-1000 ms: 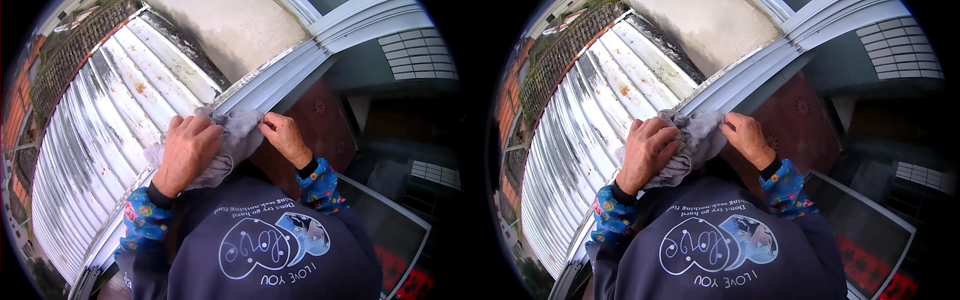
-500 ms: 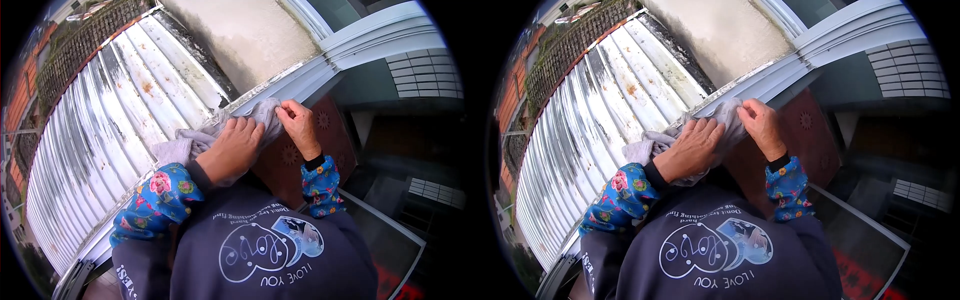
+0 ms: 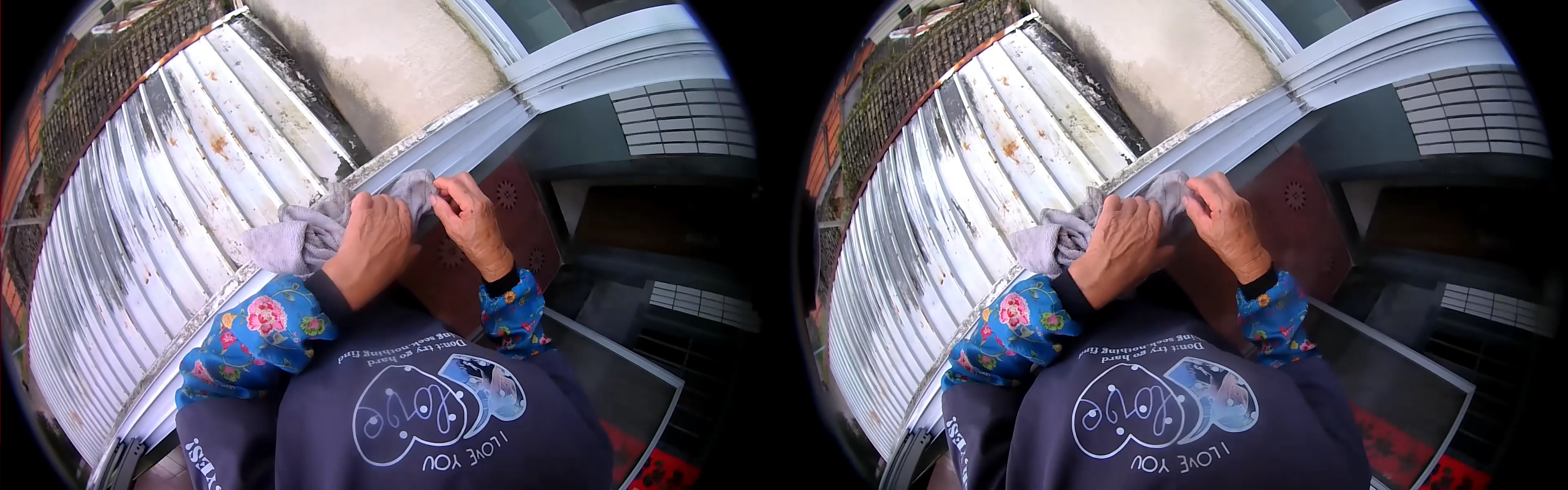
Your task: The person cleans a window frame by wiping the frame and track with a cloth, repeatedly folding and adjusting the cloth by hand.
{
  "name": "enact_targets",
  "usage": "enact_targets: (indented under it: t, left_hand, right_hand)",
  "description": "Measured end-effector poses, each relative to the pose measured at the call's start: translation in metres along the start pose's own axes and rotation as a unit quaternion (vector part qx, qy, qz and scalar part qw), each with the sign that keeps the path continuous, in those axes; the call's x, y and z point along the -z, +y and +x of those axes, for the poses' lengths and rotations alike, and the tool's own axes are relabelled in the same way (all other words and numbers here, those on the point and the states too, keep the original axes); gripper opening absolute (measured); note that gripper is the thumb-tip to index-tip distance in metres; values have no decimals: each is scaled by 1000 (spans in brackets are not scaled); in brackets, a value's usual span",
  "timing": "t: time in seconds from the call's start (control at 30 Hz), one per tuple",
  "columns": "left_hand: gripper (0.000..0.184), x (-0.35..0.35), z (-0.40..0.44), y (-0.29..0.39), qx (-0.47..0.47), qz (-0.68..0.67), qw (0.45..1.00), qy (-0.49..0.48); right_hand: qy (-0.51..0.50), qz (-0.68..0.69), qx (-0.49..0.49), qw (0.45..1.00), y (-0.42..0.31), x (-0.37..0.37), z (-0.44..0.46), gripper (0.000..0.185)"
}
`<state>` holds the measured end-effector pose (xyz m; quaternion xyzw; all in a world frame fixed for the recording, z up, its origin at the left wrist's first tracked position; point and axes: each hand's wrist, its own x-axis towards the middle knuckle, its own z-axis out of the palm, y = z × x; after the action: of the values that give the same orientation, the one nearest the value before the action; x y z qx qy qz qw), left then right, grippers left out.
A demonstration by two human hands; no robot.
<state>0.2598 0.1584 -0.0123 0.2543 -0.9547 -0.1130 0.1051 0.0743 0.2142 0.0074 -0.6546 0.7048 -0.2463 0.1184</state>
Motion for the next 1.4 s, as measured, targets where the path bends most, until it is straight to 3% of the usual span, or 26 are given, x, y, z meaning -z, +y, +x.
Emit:
enact_targets:
  t: [0.17, 0.33, 0.57, 0.73, 0.83, 0.9, 0.97, 1.1, 1.23, 1.4]
  left_hand:
    - [44, 9, -18, 0, 27, -11, 1000, 5]
    - [27, 15, -40, -7, 51, -59, 996, 39]
    - [26, 36, -65, -17, 87, -97, 991, 2]
    - [22, 44, -76, -34, 98, -126, 987, 35]
    - [17, 53, -87, -40, 220, -232, 943, 88]
    - [10, 52, -95, -39, 384, -373, 834, 137]
    - [10, 56, -96, -47, 409, -367, 824, 140]
    - [22, 53, -78, -51, 182, -166, 967, 58]
    - [35, 55, -59, -50, 189, -164, 967, -44]
    - [40, 42, -50, -59, 212, -193, 957, -44]
  right_hand:
    - [6, 10, 44, 999, -18, -15, -11, 26]
    - [-13, 82, 29, 996, -28, -13, -27, 29]
    - [35, 81, -2, 996, 12, 13, -48, 23]
    - [86, 80, -13, 993, 43, 26, -60, 12]
    - [74, 82, -28, 994, 55, 26, -65, 11]
    - [60, 86, -32, 994, 57, 27, -66, 10]
    - [49, 88, -36, 994, 59, 29, -63, 10]
    - [32, 91, -33, 995, 65, 30, -52, 9]
    - [8, 94, -53, 994, 65, 33, -41, 8]
    - [39, 84, -12, 996, 80, 26, -23, 11]
